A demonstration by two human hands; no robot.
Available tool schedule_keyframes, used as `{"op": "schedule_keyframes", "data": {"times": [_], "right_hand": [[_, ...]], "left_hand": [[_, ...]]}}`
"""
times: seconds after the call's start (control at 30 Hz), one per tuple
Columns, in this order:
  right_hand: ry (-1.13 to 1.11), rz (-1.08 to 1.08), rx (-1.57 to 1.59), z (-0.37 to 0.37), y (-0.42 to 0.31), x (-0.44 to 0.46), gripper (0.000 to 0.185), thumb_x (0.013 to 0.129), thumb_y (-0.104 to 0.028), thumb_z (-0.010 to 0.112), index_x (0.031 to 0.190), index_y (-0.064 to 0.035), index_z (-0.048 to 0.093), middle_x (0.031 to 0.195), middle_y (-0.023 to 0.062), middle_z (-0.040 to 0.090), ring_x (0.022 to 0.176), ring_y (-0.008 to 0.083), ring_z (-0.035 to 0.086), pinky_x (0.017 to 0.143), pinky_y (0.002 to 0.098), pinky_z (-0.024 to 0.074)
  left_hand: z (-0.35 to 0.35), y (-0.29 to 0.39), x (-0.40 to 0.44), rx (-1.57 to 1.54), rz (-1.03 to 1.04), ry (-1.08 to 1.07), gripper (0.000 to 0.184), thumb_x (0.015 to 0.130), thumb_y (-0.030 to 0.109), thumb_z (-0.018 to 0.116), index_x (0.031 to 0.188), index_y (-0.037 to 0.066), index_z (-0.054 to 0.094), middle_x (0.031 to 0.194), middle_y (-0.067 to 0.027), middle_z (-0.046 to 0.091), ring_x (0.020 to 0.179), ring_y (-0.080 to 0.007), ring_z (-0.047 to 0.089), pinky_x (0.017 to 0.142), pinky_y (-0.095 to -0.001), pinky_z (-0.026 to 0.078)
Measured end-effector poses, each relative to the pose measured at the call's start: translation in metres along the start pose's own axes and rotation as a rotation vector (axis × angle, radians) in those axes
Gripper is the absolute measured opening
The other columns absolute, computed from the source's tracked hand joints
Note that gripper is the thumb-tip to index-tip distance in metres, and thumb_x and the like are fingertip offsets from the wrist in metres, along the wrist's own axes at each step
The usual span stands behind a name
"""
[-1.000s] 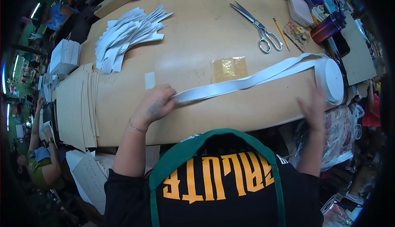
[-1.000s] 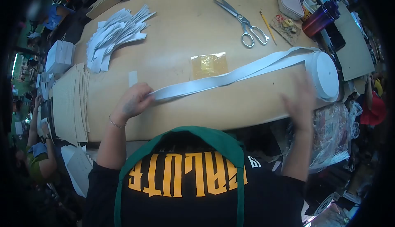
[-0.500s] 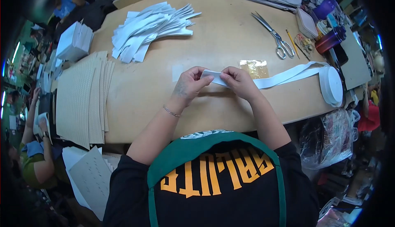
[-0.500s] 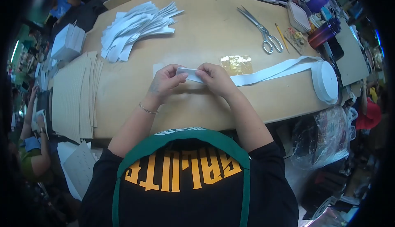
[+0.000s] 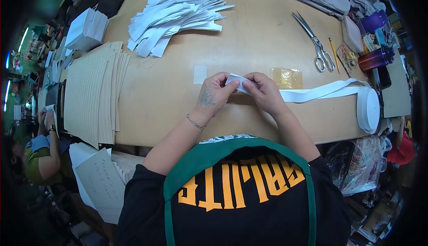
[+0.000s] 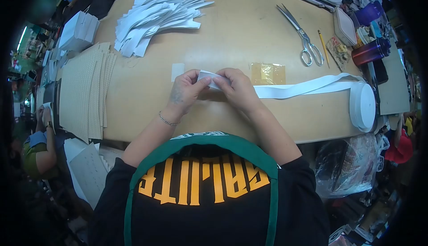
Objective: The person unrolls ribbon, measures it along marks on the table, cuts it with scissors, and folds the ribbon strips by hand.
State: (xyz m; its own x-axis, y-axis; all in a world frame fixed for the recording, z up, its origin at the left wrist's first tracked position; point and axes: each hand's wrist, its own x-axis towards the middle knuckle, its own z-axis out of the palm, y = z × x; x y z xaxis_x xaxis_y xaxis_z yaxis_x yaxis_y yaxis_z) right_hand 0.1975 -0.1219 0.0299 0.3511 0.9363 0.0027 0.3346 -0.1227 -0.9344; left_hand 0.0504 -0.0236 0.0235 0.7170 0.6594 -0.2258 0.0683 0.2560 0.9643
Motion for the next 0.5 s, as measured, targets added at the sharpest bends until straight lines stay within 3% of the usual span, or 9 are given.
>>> {"op": "schedule_keyframes", "data": {"times": [0.17, 0.27, 0.5], "right_hand": [[-0.025, 0.064, 0.048, 0.004, 0.001, 0.006, 0.020, 0.088, -0.017, 0.061, 0.093, 0.0022, 0.062, 0.086, 0.0165, 0.062, 0.081, 0.0257, 0.059, 0.074, 0.0337, 0.0473], [-0.058, -0.001, 0.050, 0.006, 0.009, 0.006, 0.016, 0.092, -0.013, 0.059, 0.096, 0.0019, 0.061, 0.084, 0.0029, 0.060, 0.077, 0.0086, 0.054, 0.070, 0.0234, 0.0457], [-0.059, -0.073, 0.042, 0.000, -0.004, 0.004, 0.016, 0.091, -0.012, 0.059, 0.099, 0.0026, 0.060, 0.088, 0.0058, 0.061, 0.081, 0.0108, 0.056, 0.073, 0.0250, 0.0467]], "left_hand": [[0.002, 0.000, -0.005, -0.045, -0.023, 0.079, 0.014, 0.089, 0.011, 0.063, 0.095, -0.001, 0.064, 0.085, -0.0040, 0.065, 0.073, -0.0065, 0.059, 0.068, -0.0201, 0.048], [0.003, 0.005, -0.013, -0.012, -0.015, 0.111, 0.014, 0.089, 0.012, 0.062, 0.095, -0.001, 0.064, 0.085, -0.0039, 0.065, 0.071, -0.0067, 0.058, 0.067, -0.0197, 0.048], [0.009, 0.015, -0.017, -0.101, -0.060, 0.145, 0.016, 0.089, 0.014, 0.064, 0.096, 0.000, 0.064, 0.083, -0.0022, 0.065, 0.067, -0.0049, 0.057, 0.063, -0.0173, 0.047]]}}
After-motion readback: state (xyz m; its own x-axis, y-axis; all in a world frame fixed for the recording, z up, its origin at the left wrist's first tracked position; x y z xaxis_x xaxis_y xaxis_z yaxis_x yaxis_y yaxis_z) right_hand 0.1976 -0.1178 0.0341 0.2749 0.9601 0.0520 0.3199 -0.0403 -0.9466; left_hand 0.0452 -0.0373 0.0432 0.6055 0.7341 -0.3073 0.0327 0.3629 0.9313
